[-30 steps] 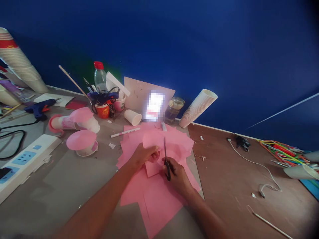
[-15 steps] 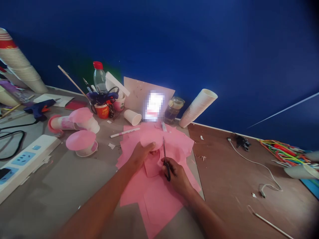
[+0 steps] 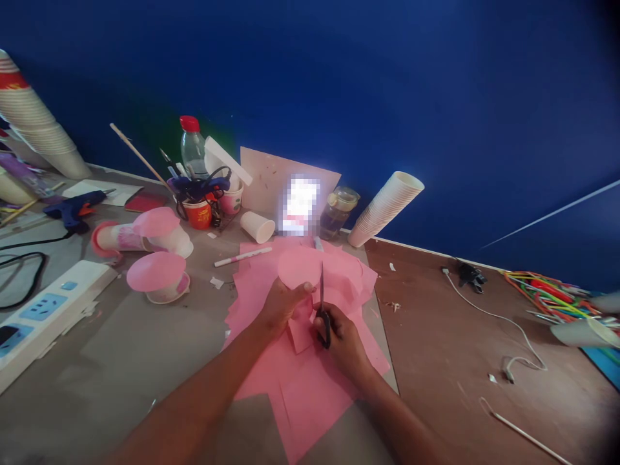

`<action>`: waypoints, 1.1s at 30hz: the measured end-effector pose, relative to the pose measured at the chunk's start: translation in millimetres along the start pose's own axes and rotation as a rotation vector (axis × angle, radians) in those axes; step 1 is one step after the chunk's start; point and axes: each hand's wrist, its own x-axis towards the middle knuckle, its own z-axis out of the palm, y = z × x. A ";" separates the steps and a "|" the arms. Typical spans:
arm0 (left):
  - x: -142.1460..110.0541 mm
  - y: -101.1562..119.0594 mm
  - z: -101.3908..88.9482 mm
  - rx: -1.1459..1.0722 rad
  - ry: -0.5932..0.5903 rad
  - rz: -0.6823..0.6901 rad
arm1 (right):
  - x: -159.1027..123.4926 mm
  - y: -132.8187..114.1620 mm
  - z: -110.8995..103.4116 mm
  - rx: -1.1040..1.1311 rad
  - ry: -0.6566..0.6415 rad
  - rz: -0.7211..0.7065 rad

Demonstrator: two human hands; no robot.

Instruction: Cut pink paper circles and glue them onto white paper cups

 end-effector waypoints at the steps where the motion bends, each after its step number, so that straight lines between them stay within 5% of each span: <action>1: -1.0 -1.1 0.9 0.025 -0.003 -0.010 | -0.2 -0.5 0.8 -0.006 0.002 -0.004; 9: 2.2 -4.7 0.5 0.233 0.228 0.033 | -3.5 -1.9 7.6 -0.091 -0.039 0.009; 33: -0.3 -5.7 4.2 0.321 0.181 -0.057 | -2.3 -2.6 5.2 -0.118 -0.014 -0.023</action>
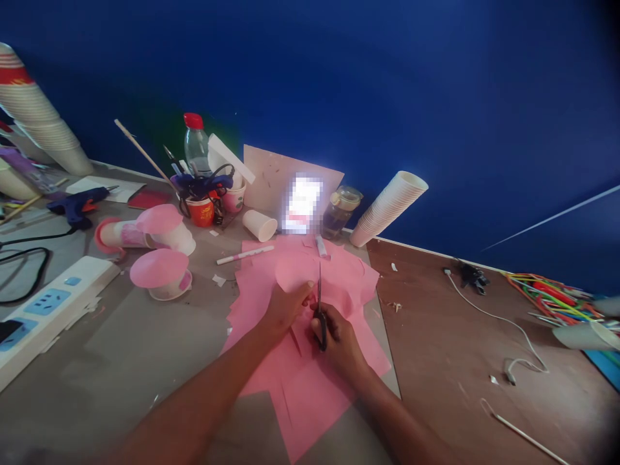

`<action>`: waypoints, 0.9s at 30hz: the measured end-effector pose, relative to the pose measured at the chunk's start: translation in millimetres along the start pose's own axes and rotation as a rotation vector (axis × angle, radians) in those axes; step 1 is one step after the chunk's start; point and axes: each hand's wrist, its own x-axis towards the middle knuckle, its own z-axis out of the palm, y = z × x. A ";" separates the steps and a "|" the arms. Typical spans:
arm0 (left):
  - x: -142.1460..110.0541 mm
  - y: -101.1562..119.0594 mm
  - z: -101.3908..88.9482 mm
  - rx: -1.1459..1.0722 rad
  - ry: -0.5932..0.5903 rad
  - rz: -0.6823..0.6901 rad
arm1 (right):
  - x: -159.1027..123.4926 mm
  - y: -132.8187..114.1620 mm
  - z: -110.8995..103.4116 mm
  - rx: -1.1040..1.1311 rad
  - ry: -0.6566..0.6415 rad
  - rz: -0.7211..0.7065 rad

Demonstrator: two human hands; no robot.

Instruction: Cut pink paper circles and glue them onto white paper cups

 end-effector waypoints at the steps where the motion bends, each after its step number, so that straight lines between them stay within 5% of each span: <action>1: -1.3 1.2 0.5 0.003 -0.001 -0.002 | 0.2 -0.5 0.0 0.004 -0.002 0.001; 27: -4.5 -1.1 2.5 -0.043 -0.010 -0.047 | 1.7 -0.6 -0.4 0.017 -0.012 0.006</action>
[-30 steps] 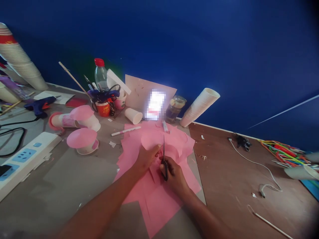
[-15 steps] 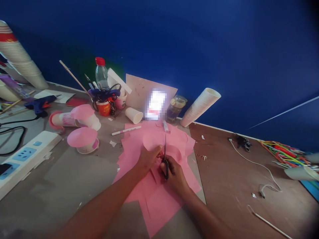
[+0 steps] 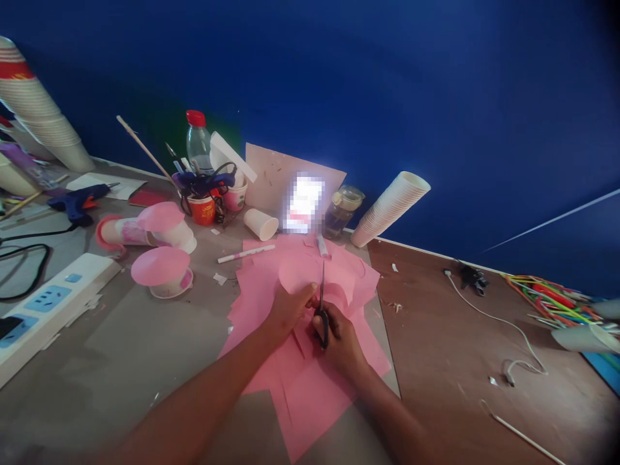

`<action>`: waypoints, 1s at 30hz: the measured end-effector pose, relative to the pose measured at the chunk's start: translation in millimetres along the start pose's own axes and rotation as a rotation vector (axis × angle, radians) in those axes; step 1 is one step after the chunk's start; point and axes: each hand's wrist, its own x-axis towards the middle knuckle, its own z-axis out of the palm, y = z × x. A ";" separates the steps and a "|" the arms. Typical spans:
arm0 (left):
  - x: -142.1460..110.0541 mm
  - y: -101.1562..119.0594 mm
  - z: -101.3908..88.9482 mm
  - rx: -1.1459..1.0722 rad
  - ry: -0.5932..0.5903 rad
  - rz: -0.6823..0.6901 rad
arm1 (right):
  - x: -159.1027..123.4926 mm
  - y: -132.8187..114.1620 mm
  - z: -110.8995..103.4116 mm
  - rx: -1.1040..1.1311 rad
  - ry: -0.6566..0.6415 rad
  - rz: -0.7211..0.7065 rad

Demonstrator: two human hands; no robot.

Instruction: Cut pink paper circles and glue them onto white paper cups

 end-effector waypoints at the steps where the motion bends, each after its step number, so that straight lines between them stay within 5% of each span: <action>1: -0.4 0.5 0.0 0.008 0.004 0.004 | 0.0 -0.2 0.0 0.000 0.001 0.000; 30: 6.1 2.7 -4.0 0.070 -0.033 0.037 | 1.1 2.1 -6.9 -0.180 0.013 -0.088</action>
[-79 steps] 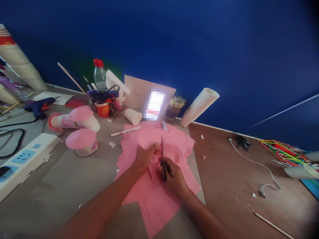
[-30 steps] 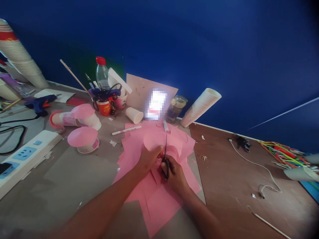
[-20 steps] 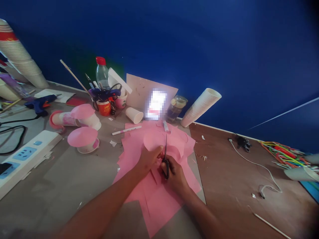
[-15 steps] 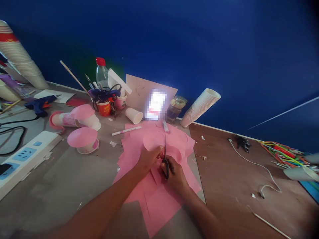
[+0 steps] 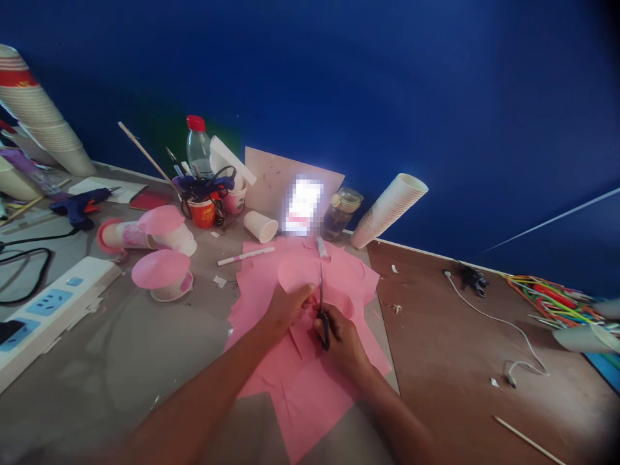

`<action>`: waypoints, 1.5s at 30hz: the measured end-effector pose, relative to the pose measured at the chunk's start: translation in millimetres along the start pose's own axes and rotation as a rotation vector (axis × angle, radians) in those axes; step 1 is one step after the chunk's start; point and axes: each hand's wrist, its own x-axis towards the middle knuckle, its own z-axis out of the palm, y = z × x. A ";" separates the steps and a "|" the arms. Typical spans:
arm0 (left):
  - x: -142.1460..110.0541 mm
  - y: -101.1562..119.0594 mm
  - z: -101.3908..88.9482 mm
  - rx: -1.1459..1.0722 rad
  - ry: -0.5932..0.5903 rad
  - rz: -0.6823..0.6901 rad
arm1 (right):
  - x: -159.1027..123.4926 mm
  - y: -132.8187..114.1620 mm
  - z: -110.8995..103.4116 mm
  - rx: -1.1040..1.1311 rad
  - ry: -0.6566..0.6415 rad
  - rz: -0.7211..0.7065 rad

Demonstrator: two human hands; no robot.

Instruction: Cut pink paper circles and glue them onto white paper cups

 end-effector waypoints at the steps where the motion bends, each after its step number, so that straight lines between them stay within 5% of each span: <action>1: -0.2 0.3 0.2 0.002 0.000 -0.002 | -0.1 -0.1 0.1 -0.002 0.001 -0.001; 45: 8.7 -4.4 -5.3 -0.126 0.052 0.089 | -1.7 0.7 0.5 0.125 -0.053 0.100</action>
